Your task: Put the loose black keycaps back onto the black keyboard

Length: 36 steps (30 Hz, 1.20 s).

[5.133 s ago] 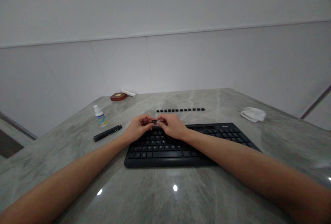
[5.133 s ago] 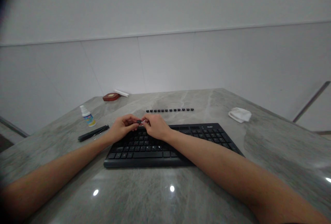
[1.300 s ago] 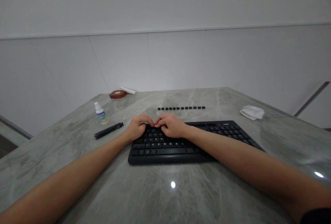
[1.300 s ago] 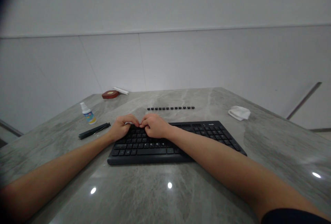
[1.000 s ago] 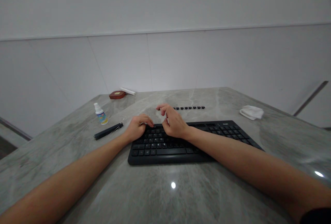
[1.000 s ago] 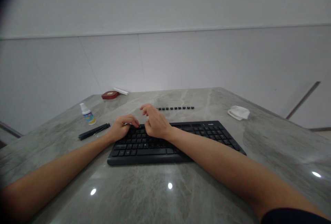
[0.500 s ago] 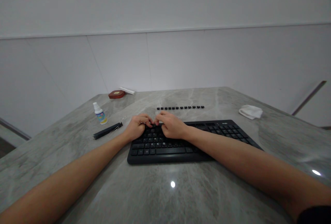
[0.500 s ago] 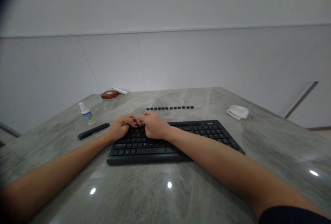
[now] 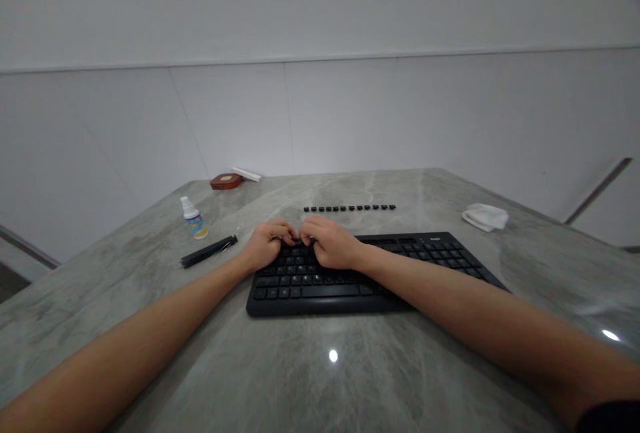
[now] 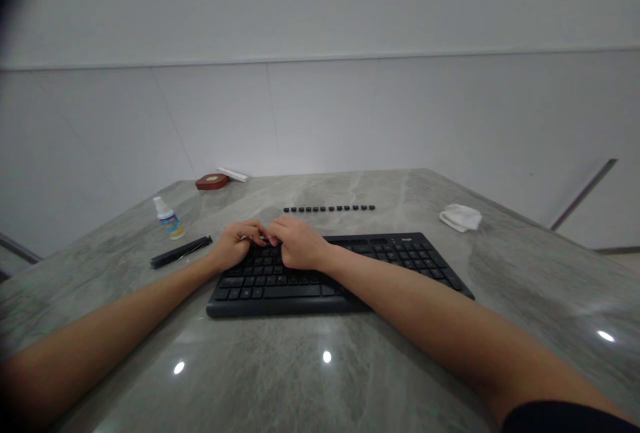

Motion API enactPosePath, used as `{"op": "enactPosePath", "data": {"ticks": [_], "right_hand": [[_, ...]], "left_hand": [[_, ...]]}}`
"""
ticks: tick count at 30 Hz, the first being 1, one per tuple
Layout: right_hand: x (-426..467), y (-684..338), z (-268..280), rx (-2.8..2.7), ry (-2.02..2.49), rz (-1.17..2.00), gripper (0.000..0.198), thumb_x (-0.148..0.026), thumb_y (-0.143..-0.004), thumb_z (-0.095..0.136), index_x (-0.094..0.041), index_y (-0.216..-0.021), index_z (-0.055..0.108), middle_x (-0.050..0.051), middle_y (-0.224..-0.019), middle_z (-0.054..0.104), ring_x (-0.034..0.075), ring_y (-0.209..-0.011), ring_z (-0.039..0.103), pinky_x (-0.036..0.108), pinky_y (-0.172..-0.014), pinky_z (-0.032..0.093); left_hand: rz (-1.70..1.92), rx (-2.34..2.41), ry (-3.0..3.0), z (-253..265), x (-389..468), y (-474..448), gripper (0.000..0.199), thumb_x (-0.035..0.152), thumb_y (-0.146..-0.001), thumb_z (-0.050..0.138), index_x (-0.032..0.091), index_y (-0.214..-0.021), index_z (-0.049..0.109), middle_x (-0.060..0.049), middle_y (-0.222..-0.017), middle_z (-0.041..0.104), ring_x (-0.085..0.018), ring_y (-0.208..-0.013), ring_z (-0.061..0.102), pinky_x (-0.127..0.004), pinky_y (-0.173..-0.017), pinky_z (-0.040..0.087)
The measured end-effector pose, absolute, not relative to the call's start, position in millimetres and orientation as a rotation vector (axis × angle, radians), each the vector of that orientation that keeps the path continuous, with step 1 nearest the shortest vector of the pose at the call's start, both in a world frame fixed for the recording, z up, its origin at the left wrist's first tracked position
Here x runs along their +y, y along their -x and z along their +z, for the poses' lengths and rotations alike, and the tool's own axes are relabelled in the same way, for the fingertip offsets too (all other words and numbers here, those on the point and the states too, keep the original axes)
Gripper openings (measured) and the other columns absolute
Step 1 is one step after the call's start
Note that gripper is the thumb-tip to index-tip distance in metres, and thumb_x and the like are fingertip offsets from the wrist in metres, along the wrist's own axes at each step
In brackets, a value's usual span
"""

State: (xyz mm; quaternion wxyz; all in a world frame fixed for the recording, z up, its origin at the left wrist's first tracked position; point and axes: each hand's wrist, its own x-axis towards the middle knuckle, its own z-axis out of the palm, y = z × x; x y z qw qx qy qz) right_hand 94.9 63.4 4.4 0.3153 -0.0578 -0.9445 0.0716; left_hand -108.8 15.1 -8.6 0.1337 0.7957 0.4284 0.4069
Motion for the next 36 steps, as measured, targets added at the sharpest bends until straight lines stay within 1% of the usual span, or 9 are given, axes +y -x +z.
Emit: {"op": "enactPosePath", "data": {"ticks": [4, 9, 14, 20, 24, 26, 29, 33, 36], "right_hand": [[63.8, -93.5, 5.3, -2.547, 0.113, 0.225, 0.025, 0.002, -0.057, 0.040, -0.019, -0.070, 0.043, 0.002, -0.071, 0.052, 0.017, -0.073, 0.046, 0.028, -0.071, 0.038], [64.5, -91.5, 6.6, -2.568, 0.153, 0.249, 0.022, 0.002, -0.060, 0.042, -0.019, -0.067, 0.043, 0.001, -0.069, 0.052, 0.016, -0.071, 0.046, 0.026, -0.069, 0.036], [63.5, -91.0, 10.5, -2.620, 0.191, 0.233, 0.020, 0.002, -0.060, 0.042, -0.018, -0.064, 0.044, 0.001, -0.067, 0.051, 0.015, -0.068, 0.045, 0.025, -0.066, 0.034], [64.9, -91.5, 12.5, -2.699, 0.205, 0.221, 0.017, -0.001, -0.062, 0.045, -0.017, -0.065, 0.049, 0.001, -0.066, 0.052, 0.015, -0.067, 0.046, 0.026, -0.063, 0.033], [66.3, -93.4, 7.9, -2.663, 0.188, 0.230, 0.018, 0.000, -0.062, 0.045, -0.017, -0.064, 0.050, 0.001, -0.066, 0.053, 0.015, -0.067, 0.047, 0.025, -0.063, 0.034], [66.2, -94.9, 4.7, -2.626, 0.208, 0.271, 0.019, 0.001, -0.061, 0.044, -0.017, -0.064, 0.050, 0.001, -0.067, 0.054, 0.015, -0.068, 0.049, 0.025, -0.064, 0.035], [66.3, -97.0, 1.8, -2.519, 0.325, 0.313, 0.022, 0.002, -0.061, 0.042, -0.017, -0.067, 0.051, 0.002, -0.070, 0.056, 0.015, -0.070, 0.050, 0.025, -0.067, 0.038], [68.3, -98.5, 2.1, -2.367, 0.421, 0.270, 0.028, 0.003, -0.057, 0.039, -0.017, -0.074, 0.051, 0.003, -0.070, 0.054, 0.016, -0.070, 0.048, 0.026, -0.067, 0.037], [68.2, -98.9, 3.0, -2.351, 0.414, 0.269, 0.032, 0.003, -0.056, 0.039, -0.017, -0.079, 0.051, 0.002, -0.071, 0.050, 0.016, -0.068, 0.046, 0.026, -0.066, 0.037]], "left_hand": [[1.172, 1.253, -2.330, -10.0, 16.7, 110.5, 0.032, 0.003, -0.055, 0.037, 0.016, -0.060, 0.066, -0.003, -0.079, 0.067, -0.016, -0.079, 0.061, -0.031, -0.078, 0.048], [1.161, 1.259, -2.361, -9.3, 16.4, 110.4, 0.035, 0.003, -0.054, 0.036, 0.016, -0.062, 0.068, -0.003, -0.080, 0.067, -0.016, -0.080, 0.061, -0.030, -0.078, 0.048], [1.157, 1.259, -2.396, -6.6, 14.4, 108.1, 0.036, 0.002, -0.054, 0.036, 0.016, -0.062, 0.068, -0.003, -0.080, 0.068, -0.016, -0.080, 0.061, -0.031, -0.079, 0.048], [1.114, 1.212, -2.465, -5.2, 15.1, 105.7, 0.038, 0.001, -0.056, 0.036, 0.018, -0.063, 0.070, -0.002, -0.080, 0.069, -0.015, -0.081, 0.060, -0.031, -0.080, 0.047], [1.106, 1.231, -2.466, -5.2, 15.6, 105.0, 0.035, 0.000, -0.059, 0.038, 0.017, -0.060, 0.069, -0.003, -0.081, 0.068, -0.016, -0.081, 0.061, -0.031, -0.079, 0.048], [1.109, 1.247, -2.448, -5.6, 15.7, 105.4, 0.037, 0.000, -0.057, 0.037, 0.017, -0.063, 0.069, -0.003, -0.081, 0.068, -0.016, -0.081, 0.061, -0.030, -0.078, 0.049], [1.120, 1.275, -2.410, -5.9, 15.6, 106.3, 0.042, 0.000, -0.054, 0.035, 0.017, -0.069, 0.070, -0.003, -0.082, 0.068, -0.016, -0.081, 0.062, -0.030, -0.078, 0.049], [1.145, 1.299, -2.387, -6.1, 14.8, 106.4, 0.032, 0.001, -0.058, 0.039, 0.016, -0.060, 0.067, -0.004, -0.080, 0.068, -0.016, -0.077, 0.062, -0.029, -0.074, 0.049], [1.147, 1.308, -2.404, -6.4, 14.0, 106.6, 0.030, 0.001, -0.059, 0.040, 0.016, -0.058, 0.066, -0.003, -0.080, 0.067, -0.015, -0.077, 0.061, -0.029, -0.073, 0.048]]}}
